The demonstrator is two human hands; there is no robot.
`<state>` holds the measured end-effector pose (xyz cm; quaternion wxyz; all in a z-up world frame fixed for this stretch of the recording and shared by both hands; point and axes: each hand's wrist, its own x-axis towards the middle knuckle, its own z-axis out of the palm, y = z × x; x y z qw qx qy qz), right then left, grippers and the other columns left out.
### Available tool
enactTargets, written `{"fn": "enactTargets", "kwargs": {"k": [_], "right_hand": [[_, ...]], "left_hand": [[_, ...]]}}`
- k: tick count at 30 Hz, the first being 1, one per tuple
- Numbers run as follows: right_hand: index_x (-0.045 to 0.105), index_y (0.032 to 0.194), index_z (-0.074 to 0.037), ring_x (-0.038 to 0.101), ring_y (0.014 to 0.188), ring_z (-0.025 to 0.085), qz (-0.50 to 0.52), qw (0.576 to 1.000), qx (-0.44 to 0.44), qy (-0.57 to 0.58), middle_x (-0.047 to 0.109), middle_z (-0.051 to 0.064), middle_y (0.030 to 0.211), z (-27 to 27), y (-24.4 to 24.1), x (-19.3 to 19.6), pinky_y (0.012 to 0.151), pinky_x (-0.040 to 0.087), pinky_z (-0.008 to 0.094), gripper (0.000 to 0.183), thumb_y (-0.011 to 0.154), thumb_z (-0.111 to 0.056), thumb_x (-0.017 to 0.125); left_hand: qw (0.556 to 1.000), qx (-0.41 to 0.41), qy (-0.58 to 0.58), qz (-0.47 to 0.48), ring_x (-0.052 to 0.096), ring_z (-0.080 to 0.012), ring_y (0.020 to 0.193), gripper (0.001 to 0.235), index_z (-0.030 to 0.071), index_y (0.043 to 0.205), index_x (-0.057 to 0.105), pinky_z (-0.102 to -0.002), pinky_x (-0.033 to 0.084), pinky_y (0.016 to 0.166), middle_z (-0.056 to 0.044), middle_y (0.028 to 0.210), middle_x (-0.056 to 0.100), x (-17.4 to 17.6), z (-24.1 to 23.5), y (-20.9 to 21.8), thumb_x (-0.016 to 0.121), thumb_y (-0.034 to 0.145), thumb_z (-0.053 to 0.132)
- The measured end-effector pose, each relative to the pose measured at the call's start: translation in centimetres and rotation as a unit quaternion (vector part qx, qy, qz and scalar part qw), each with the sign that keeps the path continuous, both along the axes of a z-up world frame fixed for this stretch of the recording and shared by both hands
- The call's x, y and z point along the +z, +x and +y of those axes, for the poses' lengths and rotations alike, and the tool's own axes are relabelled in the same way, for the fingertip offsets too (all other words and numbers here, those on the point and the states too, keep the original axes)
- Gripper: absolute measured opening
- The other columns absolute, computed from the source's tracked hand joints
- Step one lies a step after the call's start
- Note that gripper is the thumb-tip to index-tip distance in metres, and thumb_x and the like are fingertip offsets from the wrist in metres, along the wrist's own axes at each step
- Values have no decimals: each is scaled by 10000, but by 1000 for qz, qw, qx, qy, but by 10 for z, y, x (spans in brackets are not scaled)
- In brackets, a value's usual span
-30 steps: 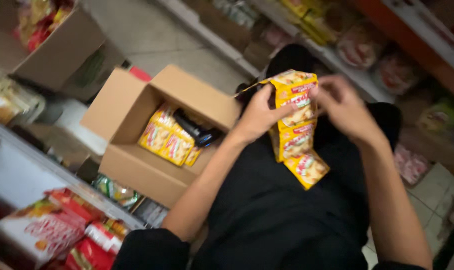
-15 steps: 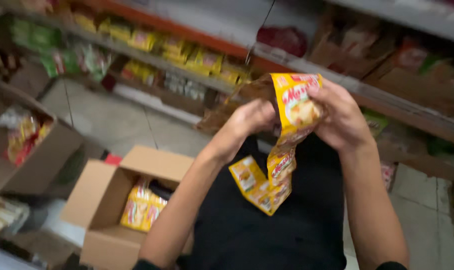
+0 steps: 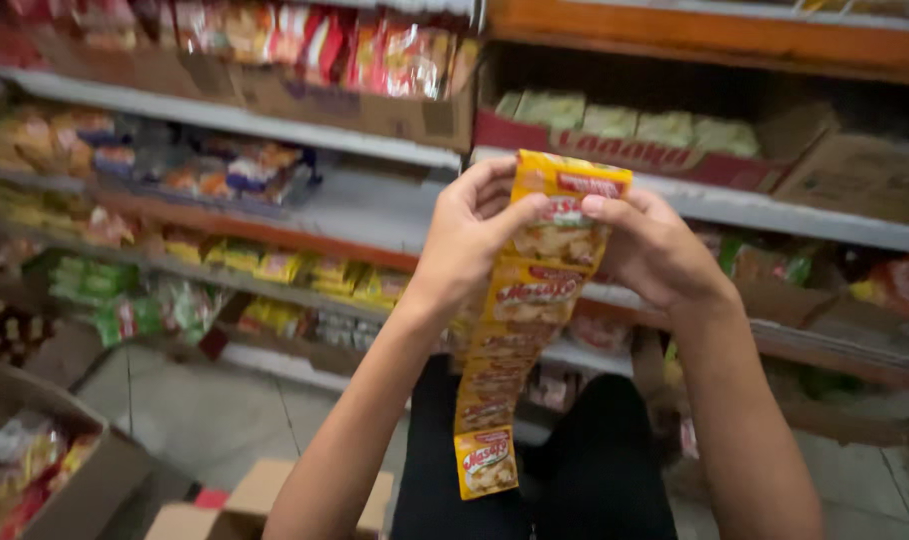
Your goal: The person sits on the floor and repeatedly picks up yellow snack packets from a cardboard box. They scan each packet with a handheld barcode scanner, then stack the scanned packets on their lap. After accumulating a stack, they place the packets onto a nearby shelf. This cycle repeats throughout the clip.
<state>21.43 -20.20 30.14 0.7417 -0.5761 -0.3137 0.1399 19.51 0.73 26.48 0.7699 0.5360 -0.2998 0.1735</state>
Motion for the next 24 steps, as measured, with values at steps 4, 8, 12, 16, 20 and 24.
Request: {"fn": "enactTargets", "kwargs": {"k": [4, 8, 12, 16, 20, 24], "right_hand": [[621, 1307, 24, 668, 1120, 189, -55, 997, -58, 1, 707, 94, 1222, -8, 11, 20, 983, 539, 392, 361, 992, -154, 618], [650, 1286, 28, 666, 1091, 156, -128, 983, -128, -16, 707, 84, 1201, -17, 27, 35, 965, 543, 341, 321, 1021, -153, 622], [648, 1244, 6, 679, 1072, 147, -156, 976, -151, 9, 700, 76, 1186, -29, 36, 44, 945, 562, 327, 271, 1026, -150, 615], [659, 1206, -18, 689, 1001, 140, -129, 972, -180, 73, 719, 59, 1118, -40, 41, 44, 882, 569, 343, 238, 1003, -139, 635], [665, 1206, 4, 679, 952, 127, -217, 935, -275, 58, 728, 62, 1067, -44, 51, 25, 860, 566, 324, 238, 991, -91, 703], [672, 1205, 11, 689, 1046, 123, -244, 941, -226, 60, 737, 62, 1135, -50, 52, 8, 965, 567, 295, 249, 970, -53, 723]], "left_hand": [[995, -75, -54, 41, 695, -153, 1018, 336, -59, 1236, 621, -308, 571, 905, -123, 1124, 732, 24, -6, 30, 716, 954, 97], [996, -64, -60, 29, 703, -136, 968, 291, -61, 1184, 665, -284, 575, 865, -114, 1076, 749, 37, -20, 56, 716, 956, 112], [999, -11, -48, 14, 703, -127, 915, 273, -58, 1139, 688, -272, 567, 803, -106, 1029, 758, 52, -34, 73, 733, 944, 128], [996, -30, -77, 34, 694, -126, 835, 271, -54, 1120, 693, -273, 549, 720, -105, 988, 755, 63, -48, 82, 735, 948, 152], [993, -58, -95, 37, 710, -130, 833, 268, -55, 1105, 688, -270, 575, 727, -109, 983, 757, 61, -55, 86, 744, 944, 152], [989, -89, -100, 65, 711, -139, 838, 273, -43, 1108, 684, -282, 586, 714, -104, 993, 747, 42, -55, 83, 740, 937, 163]]}}
